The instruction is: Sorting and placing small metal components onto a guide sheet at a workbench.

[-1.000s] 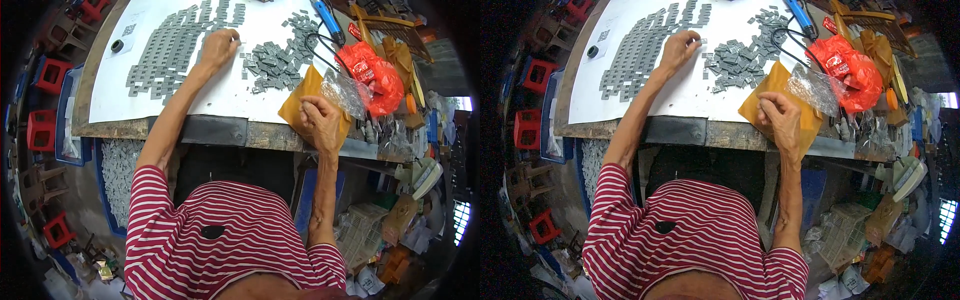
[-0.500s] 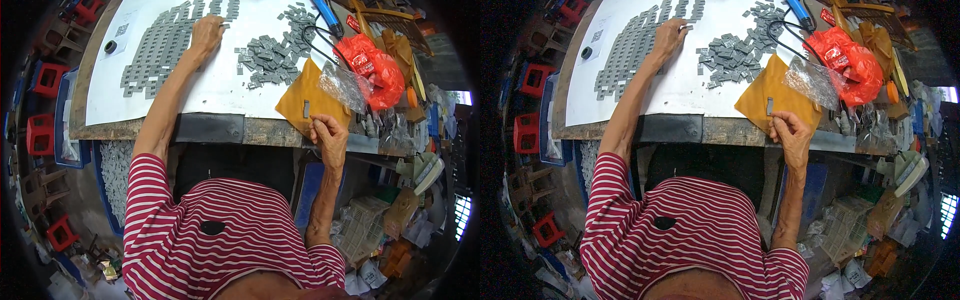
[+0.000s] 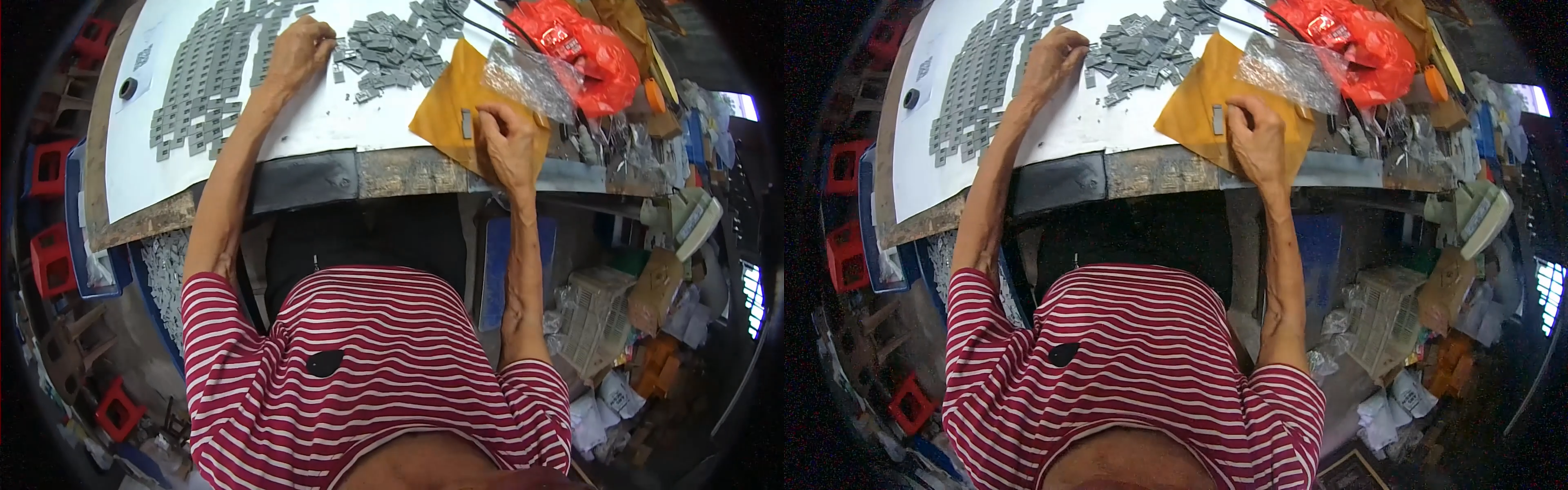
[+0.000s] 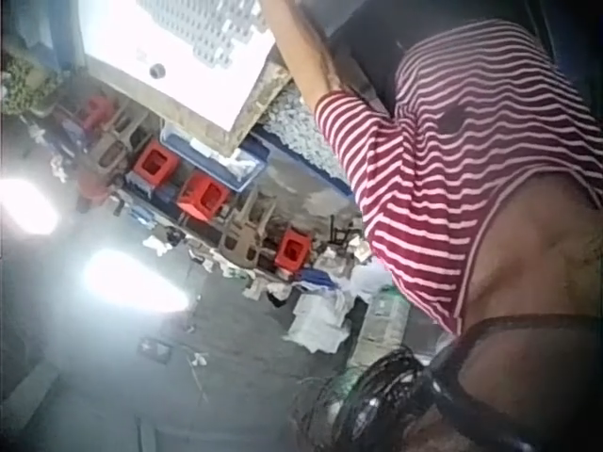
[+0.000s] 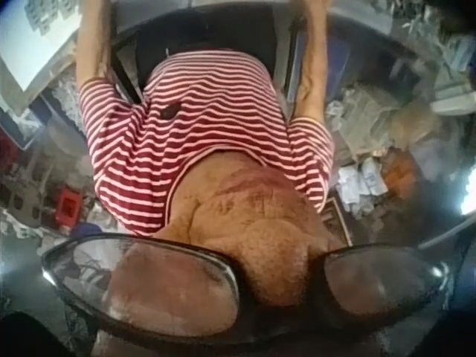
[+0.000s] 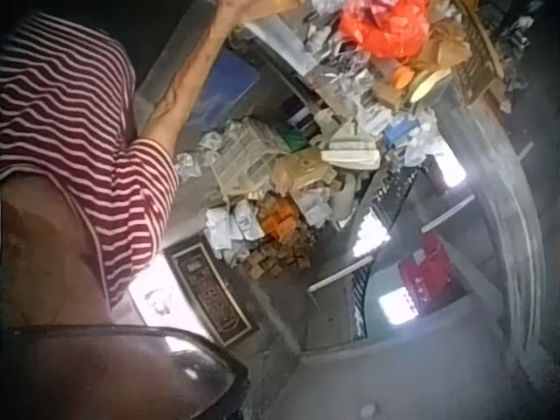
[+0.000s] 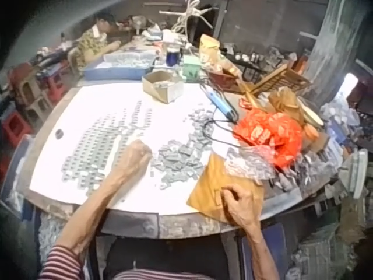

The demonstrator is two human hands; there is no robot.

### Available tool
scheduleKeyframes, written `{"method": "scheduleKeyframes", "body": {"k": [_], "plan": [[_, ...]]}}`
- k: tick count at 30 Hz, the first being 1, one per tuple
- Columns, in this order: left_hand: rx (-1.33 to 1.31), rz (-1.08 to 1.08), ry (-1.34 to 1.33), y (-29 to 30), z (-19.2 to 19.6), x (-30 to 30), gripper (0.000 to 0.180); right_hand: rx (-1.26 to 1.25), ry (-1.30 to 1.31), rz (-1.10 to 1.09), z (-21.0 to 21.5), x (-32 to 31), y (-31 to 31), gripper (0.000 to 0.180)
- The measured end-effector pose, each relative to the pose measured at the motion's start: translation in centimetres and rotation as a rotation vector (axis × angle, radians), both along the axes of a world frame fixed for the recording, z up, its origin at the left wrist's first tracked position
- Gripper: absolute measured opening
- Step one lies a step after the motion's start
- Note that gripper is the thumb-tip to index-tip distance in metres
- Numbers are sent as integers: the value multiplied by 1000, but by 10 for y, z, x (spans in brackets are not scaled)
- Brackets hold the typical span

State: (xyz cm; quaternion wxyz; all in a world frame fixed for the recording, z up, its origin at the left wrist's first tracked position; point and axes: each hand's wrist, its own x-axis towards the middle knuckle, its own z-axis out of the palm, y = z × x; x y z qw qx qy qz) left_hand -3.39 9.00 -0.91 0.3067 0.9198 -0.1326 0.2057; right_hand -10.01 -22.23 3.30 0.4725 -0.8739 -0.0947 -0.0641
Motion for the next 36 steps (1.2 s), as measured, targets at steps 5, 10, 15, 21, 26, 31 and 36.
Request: {"method": "scheduleKeyframes", "body": {"k": [5, 10, 15, 21, 26, 31, 36], "plan": [[-9, 23, 15, -8, 2, -3, 11, -250, -261, 144, -7, 10, 2, 6], [-78, 43, 59, -10, 5, -8, 13, -454, -341, 236, -7, 10, 2, 6], [-237, 48, 44, -15, 29, -23, 11, -628, -406, 309, -7, 16, -2, 5], [-566, -66, 206, -38, 57, -57, 14, -731, -371, 428, -2, 25, -5, 6], [-896, -169, 352, -69, 60, -92, 24, -751, -410, 479, -3, 29, -8, 6], [-1045, -178, 496, -84, 48, -107, 24, -744, -434, 463, -3, 27, -5, 5], [-1132, -194, 611, -93, 42, -109, 18, -609, -448, 411, -8, 29, -9, 5]]}}
